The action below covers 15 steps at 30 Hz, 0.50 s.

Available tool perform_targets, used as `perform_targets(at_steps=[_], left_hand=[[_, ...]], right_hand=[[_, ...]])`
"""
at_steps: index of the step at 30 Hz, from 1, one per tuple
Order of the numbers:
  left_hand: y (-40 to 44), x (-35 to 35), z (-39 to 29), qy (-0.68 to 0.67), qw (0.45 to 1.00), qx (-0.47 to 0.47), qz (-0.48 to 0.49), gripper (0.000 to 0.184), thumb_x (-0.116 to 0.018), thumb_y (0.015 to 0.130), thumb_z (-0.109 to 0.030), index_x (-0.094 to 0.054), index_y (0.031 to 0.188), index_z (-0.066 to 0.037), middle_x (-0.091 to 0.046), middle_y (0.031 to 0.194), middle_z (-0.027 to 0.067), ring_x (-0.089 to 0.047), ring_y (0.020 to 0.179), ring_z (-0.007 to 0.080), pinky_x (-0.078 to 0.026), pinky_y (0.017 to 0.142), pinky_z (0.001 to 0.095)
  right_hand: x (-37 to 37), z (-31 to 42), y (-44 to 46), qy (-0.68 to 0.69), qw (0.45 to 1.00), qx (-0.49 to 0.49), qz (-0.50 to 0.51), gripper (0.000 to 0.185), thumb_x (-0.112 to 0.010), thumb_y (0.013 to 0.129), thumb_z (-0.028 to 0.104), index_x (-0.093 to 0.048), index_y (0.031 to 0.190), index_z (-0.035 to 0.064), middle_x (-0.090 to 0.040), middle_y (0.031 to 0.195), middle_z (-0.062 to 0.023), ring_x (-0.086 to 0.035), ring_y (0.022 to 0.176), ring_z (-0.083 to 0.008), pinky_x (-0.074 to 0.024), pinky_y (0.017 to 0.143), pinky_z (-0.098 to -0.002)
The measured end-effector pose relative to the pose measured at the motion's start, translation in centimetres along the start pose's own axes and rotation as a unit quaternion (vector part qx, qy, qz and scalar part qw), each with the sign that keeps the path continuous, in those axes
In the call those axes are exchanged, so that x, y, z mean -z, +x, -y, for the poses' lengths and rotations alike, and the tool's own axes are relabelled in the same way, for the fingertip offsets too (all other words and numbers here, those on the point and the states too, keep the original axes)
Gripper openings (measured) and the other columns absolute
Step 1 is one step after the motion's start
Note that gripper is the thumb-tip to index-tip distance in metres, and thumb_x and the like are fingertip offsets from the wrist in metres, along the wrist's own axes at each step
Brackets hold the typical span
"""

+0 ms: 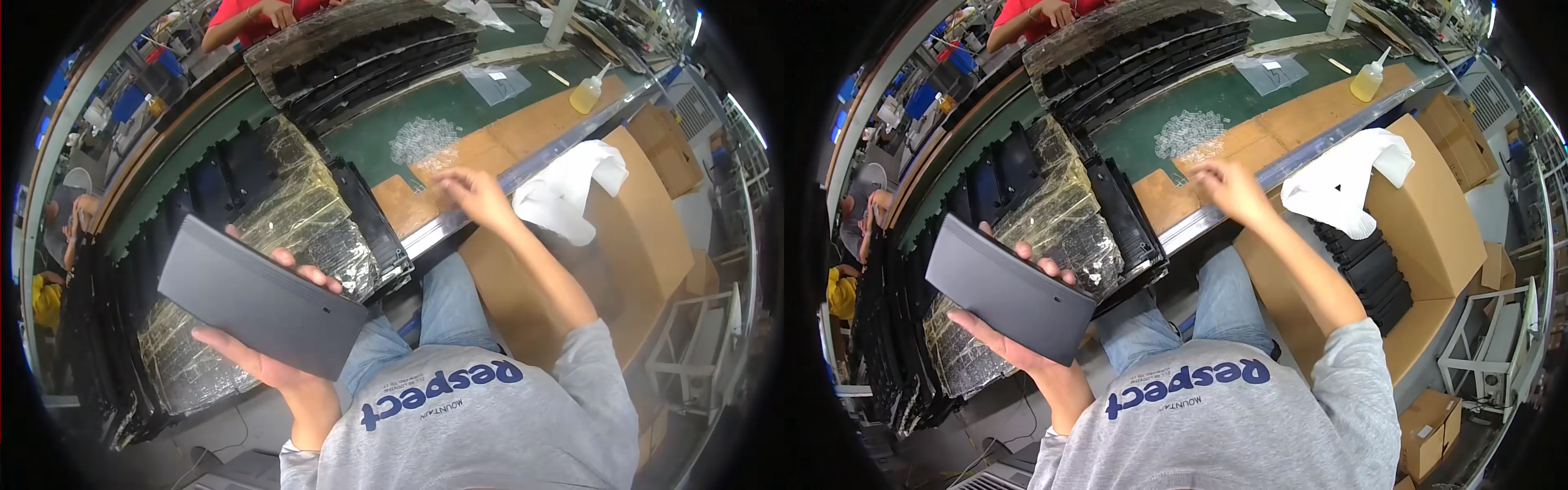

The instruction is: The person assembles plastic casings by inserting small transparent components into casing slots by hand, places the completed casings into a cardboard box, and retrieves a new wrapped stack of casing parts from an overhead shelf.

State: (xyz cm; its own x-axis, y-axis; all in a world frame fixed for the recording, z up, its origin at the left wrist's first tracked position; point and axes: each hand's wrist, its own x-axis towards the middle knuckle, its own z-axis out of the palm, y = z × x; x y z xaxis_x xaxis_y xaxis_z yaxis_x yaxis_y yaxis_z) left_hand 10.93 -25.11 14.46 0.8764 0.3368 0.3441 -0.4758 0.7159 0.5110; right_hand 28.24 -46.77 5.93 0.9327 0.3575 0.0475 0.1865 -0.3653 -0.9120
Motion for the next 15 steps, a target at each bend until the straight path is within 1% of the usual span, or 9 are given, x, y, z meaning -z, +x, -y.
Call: perform_targets(at_steps=[1,2,3,5,6,9,10,13,15], left_hand=[[-0.2,0.3,0.0,0.015,1.000,0.020,-0.016,0.082,-0.025,0.082,-0.071,-0.013,0.141,-0.016,-0.048,0.106,0.0156,-0.056,0.084,0.0310,-0.050,0.068,0.0473],[-0.4,0.6,0.1,0.030,0.998,0.037,-0.031,0.082,-0.024,0.082,-0.071,-0.013,0.141,-0.015,-0.048,0.106,0.0151,-0.056,0.083,0.0304,-0.050,0.067,0.0462],[-0.5,0.9,0.1,0.046,0.996,0.054,-0.048,0.082,-0.024,0.082,-0.071,-0.013,0.141,-0.015,-0.048,0.106,0.0146,-0.056,0.082,0.0298,-0.050,0.065,0.0452],[-0.6,1.1,-0.1,0.043,0.996,0.055,-0.058,0.082,-0.023,0.082,-0.071,-0.013,0.141,-0.015,-0.048,0.107,0.0145,-0.056,0.082,0.0299,-0.050,0.065,0.0451],[-0.7,1.2,-0.2,0.041,0.995,0.060,-0.062,0.083,-0.023,0.082,-0.071,-0.013,0.141,-0.014,-0.048,0.107,0.0145,-0.056,0.083,0.0300,-0.050,0.065,0.0451],[-0.5,1.5,-0.5,0.045,0.995,0.063,-0.062,0.083,-0.022,0.082,-0.071,-0.013,0.141,-0.014,-0.048,0.107,0.0145,-0.056,0.083,0.0300,-0.050,0.065,0.0448],[-0.5,1.7,-0.5,0.048,0.995,0.063,-0.060,0.083,-0.021,0.082,-0.071,-0.013,0.141,-0.014,-0.048,0.107,0.0145,-0.056,0.083,0.0300,-0.050,0.065,0.0446],[-0.4,1.8,-0.4,0.048,0.995,0.064,-0.061,0.082,-0.021,0.083,-0.070,-0.013,0.141,-0.013,-0.048,0.107,0.0145,-0.056,0.083,0.0299,-0.050,0.065,0.0445],[-0.3,1.9,-0.4,0.045,0.994,0.066,-0.068,0.082,-0.021,0.083,-0.070,-0.012,0.141,-0.013,-0.048,0.107,0.0146,-0.056,0.083,0.0299,-0.050,0.065,0.0446]], right_hand=[[0.1,-1.6,1.0,-0.111,0.989,0.043,-0.087,0.019,-0.055,0.083,0.011,-0.063,0.096,-0.0001,-0.064,0.075,-0.0136,-0.064,0.072,-0.0245,-0.0502,0.065,-0.0335],[-0.2,-2.9,1.5,-0.114,0.989,0.043,-0.084,0.019,-0.055,0.083,0.011,-0.063,0.096,-0.0001,-0.064,0.075,-0.0136,-0.064,0.072,-0.0245,-0.0502,0.065,-0.0335],[-0.5,-3.2,2.0,-0.140,0.984,0.039,-0.102,0.018,-0.057,0.081,0.010,-0.063,0.093,-0.0006,-0.064,0.076,-0.0147,-0.063,0.072,-0.0265,-0.0499,0.066,-0.0343],[-1.2,-3.7,2.6,-0.188,0.972,0.029,-0.138,0.016,-0.059,0.078,0.009,-0.064,0.088,-0.0015,-0.063,0.077,-0.0168,-0.062,0.071,-0.0307,-0.0493,0.067,-0.0361],[-1.6,-3.9,2.9,-0.188,0.972,0.029,-0.135,0.016,-0.059,0.078,0.009,-0.064,0.088,-0.0015,-0.063,0.077,-0.0168,-0.062,0.071,-0.0307,-0.0493,0.067,-0.0361],[-2.6,-4.0,3.8,-0.207,0.963,0.061,-0.162,0.020,-0.065,0.076,0.015,-0.064,0.089,0.0002,-0.064,0.080,-0.0159,-0.063,0.073,-0.0258,-0.0493,0.066,-0.0331],[-2.9,-4.0,4.0,-0.207,0.963,0.060,-0.163,0.020,-0.065,0.076,0.015,-0.064,0.089,0.0003,-0.064,0.080,-0.0159,-0.063,0.073,-0.0258,-0.0493,0.066,-0.0331],[-3.6,-3.8,4.3,-0.245,0.945,0.100,-0.194,0.013,-0.064,0.072,0.009,-0.063,0.082,0.0010,-0.061,0.079,-0.0165,-0.059,0.078,-0.0321,-0.0471,0.072,-0.0392],[-3.9,-3.5,4.2,-0.263,0.939,0.104,-0.196,0.012,-0.064,0.072,0.009,-0.063,0.081,0.0011,-0.060,0.080,-0.0168,-0.059,0.078,-0.0323,-0.0468,0.072,-0.0396]])
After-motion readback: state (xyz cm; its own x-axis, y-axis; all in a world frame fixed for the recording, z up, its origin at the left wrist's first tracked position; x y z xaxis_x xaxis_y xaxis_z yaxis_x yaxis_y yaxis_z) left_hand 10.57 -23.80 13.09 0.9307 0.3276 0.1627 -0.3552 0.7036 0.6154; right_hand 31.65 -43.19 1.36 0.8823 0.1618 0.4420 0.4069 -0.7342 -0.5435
